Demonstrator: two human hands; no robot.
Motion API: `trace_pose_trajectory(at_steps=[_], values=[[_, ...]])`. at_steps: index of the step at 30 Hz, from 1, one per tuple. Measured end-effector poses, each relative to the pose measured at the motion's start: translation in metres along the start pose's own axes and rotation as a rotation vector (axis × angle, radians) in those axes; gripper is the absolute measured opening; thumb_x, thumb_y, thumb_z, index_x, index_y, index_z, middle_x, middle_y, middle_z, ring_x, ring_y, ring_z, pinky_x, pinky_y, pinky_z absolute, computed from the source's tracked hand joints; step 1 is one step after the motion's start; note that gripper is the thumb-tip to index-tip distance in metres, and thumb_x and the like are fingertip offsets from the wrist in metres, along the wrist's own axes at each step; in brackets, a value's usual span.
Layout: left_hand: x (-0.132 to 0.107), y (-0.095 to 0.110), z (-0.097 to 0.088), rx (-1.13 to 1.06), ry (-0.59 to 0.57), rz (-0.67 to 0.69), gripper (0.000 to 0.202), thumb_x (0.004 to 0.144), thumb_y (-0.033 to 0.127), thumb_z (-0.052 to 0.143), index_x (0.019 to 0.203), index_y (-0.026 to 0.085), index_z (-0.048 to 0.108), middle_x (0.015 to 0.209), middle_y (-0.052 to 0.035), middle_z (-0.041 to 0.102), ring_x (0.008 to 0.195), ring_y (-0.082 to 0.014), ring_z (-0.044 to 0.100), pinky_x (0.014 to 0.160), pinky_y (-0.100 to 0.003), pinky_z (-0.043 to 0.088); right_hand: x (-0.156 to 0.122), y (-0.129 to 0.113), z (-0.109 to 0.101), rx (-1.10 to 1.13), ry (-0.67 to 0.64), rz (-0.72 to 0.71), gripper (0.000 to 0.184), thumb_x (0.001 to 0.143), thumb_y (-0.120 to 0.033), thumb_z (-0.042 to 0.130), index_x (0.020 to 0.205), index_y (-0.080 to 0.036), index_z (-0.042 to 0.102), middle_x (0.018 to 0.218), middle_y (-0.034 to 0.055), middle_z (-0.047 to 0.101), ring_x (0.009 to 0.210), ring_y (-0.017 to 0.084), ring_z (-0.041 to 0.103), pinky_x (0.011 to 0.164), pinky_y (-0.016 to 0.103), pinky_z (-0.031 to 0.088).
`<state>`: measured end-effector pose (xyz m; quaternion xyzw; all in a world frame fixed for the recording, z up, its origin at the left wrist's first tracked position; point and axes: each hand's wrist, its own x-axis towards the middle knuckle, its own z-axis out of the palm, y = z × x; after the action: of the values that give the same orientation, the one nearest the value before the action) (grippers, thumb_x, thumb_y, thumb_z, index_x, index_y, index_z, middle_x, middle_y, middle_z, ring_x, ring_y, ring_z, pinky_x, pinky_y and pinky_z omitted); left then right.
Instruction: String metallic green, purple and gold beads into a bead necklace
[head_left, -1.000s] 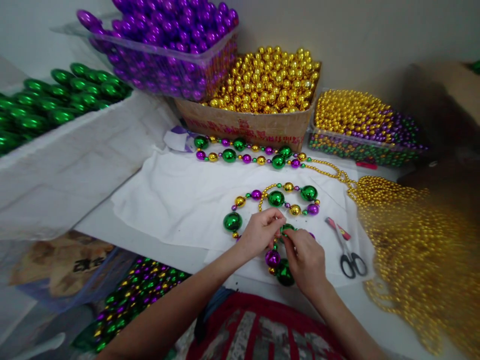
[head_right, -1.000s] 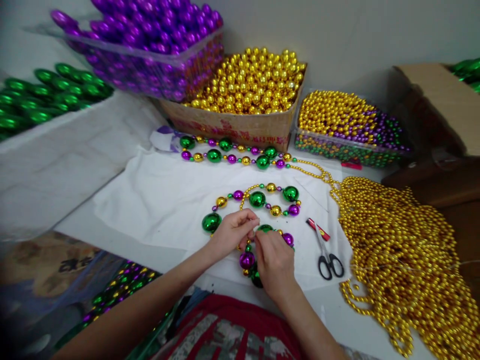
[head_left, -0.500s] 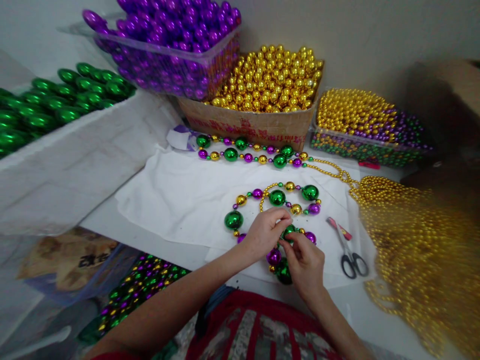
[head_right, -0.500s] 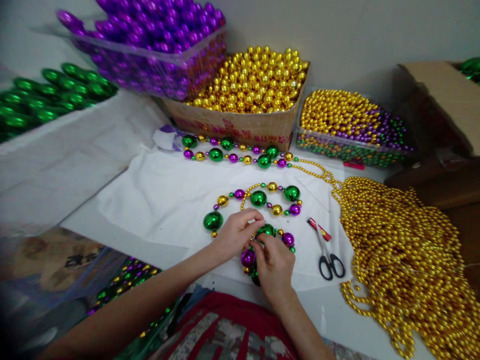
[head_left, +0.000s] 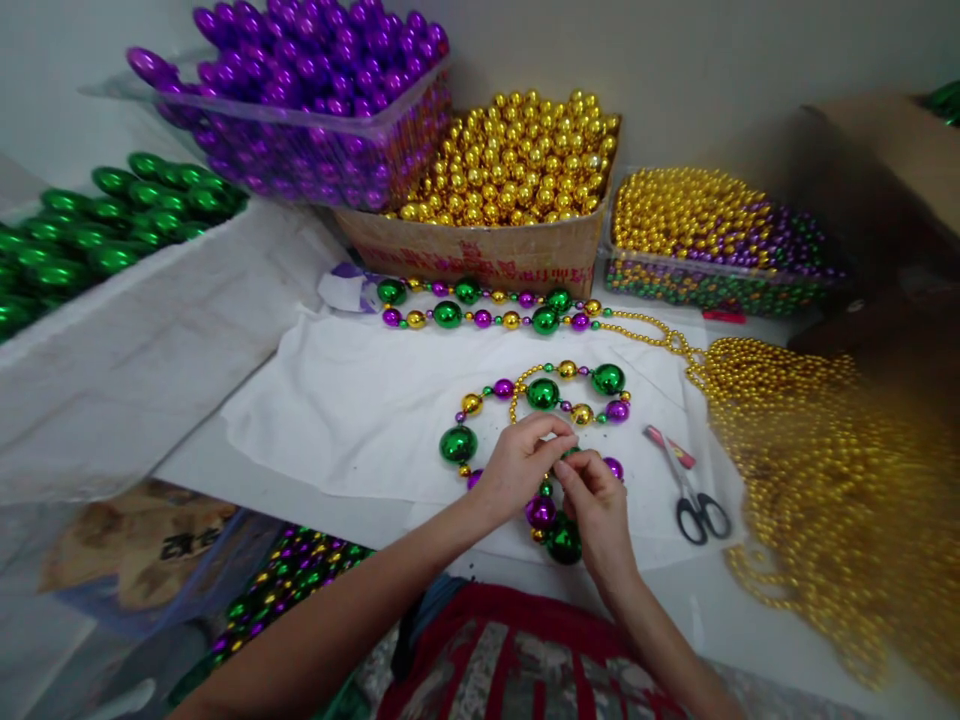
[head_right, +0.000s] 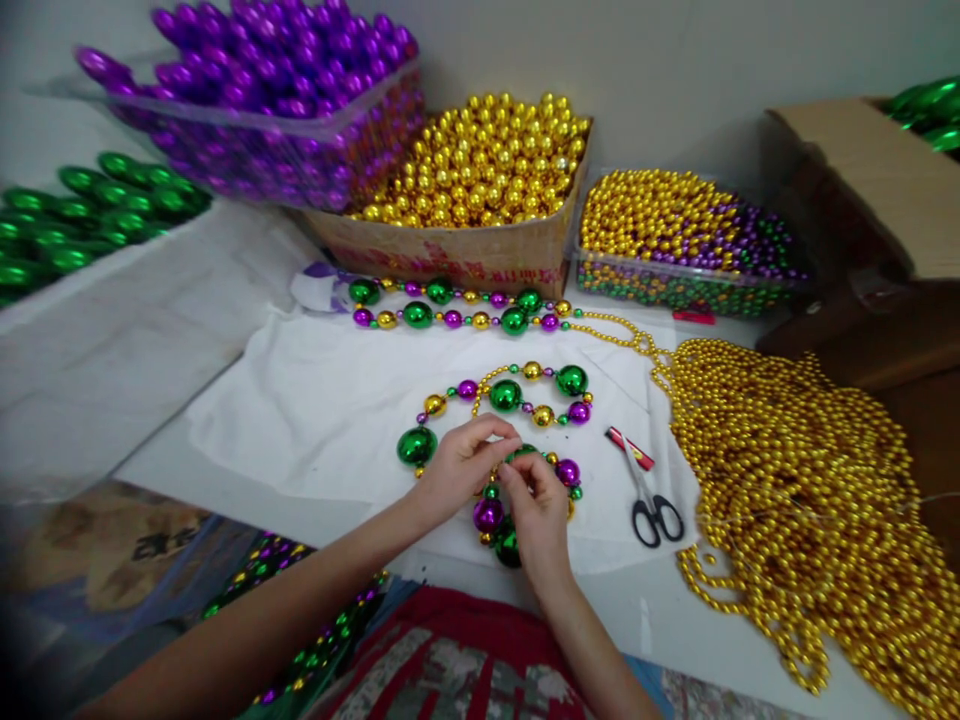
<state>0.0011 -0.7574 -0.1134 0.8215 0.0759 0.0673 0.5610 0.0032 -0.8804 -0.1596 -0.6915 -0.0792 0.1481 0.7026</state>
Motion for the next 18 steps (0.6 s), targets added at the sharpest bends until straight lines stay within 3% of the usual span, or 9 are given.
trace_pose_trajectory(at_steps=[3, 6, 9, 11, 15, 18], values=[[0.002, 0.003, 0.000, -0.062, -0.010, -0.088, 0.012, 0.080, 0.027, 0.057, 0.073, 0.018, 0.061, 0.072, 0.0005, 0.062, 0.076, -0.0147, 0.057, 0.066, -0.024, 0.045, -0.004, -0.004, -0.002, -0.085, 0.006, -0.069, 0.016, 0.086, -0.031, 0.055, 0.077, -0.017, 0.056, 0.065, -0.0028, 0.051, 0.059, 0.011, 0.047, 0.056, 0.022, 0.035], [0.003, 0.003, 0.001, -0.130, -0.035, -0.169, 0.013, 0.078, 0.030, 0.058, 0.072, 0.018, 0.060, 0.064, 0.0014, 0.059, 0.070, -0.0145, 0.056, 0.058, -0.023, 0.044, -0.008, -0.005, -0.002, -0.230, 0.041, -0.157, 0.010, 0.086, -0.027, 0.054, 0.088, -0.018, 0.057, 0.063, -0.0033, 0.052, 0.056, 0.011, 0.047, 0.055, 0.023, 0.033], [0.003, 0.003, 0.003, -0.184, -0.046, -0.222, 0.014, 0.078, 0.032, 0.059, 0.074, 0.019, 0.060, 0.060, 0.0021, 0.056, 0.064, -0.0136, 0.055, 0.054, -0.022, 0.042, -0.011, 0.000, -0.003, -0.437, 0.108, -0.282, 0.017, 0.087, -0.026, 0.053, 0.101, -0.016, 0.055, 0.059, -0.0039, 0.053, 0.050, 0.012, 0.048, 0.052, 0.024, 0.034], [0.002, 0.003, 0.004, -0.206, -0.044, -0.244, 0.014, 0.077, 0.032, 0.059, 0.074, 0.019, 0.060, 0.059, 0.0025, 0.055, 0.062, -0.0129, 0.054, 0.053, -0.021, 0.041, -0.011, 0.005, -0.005, -0.448, 0.133, -0.317, 0.020, 0.087, -0.027, 0.054, 0.103, -0.016, 0.058, 0.067, 0.0009, 0.060, 0.057, 0.014, 0.054, 0.058, 0.026, 0.038], [0.002, 0.001, 0.006, -0.245, -0.055, -0.281, 0.015, 0.078, 0.033, 0.059, 0.076, 0.018, 0.059, 0.057, 0.0035, 0.052, 0.056, -0.0114, 0.050, 0.051, -0.022, 0.039, -0.010, 0.006, -0.008, -0.196, 0.089, -0.158, 0.017, 0.083, -0.031, 0.060, 0.087, -0.016, 0.068, 0.082, 0.0089, 0.065, 0.080, 0.019, 0.057, 0.079, 0.033, 0.040], [0.001, 0.000, 0.000, -0.296, -0.120, -0.309, 0.018, 0.081, 0.035, 0.056, 0.087, 0.018, 0.057, 0.056, 0.0055, 0.048, 0.047, -0.0089, 0.043, 0.046, -0.021, 0.034, -0.007, 0.000, -0.012, -0.069, 0.025, -0.040, 0.017, 0.082, -0.032, 0.061, 0.081, -0.017, 0.069, 0.085, 0.0088, 0.064, 0.086, 0.019, 0.054, 0.081, 0.032, 0.041]])
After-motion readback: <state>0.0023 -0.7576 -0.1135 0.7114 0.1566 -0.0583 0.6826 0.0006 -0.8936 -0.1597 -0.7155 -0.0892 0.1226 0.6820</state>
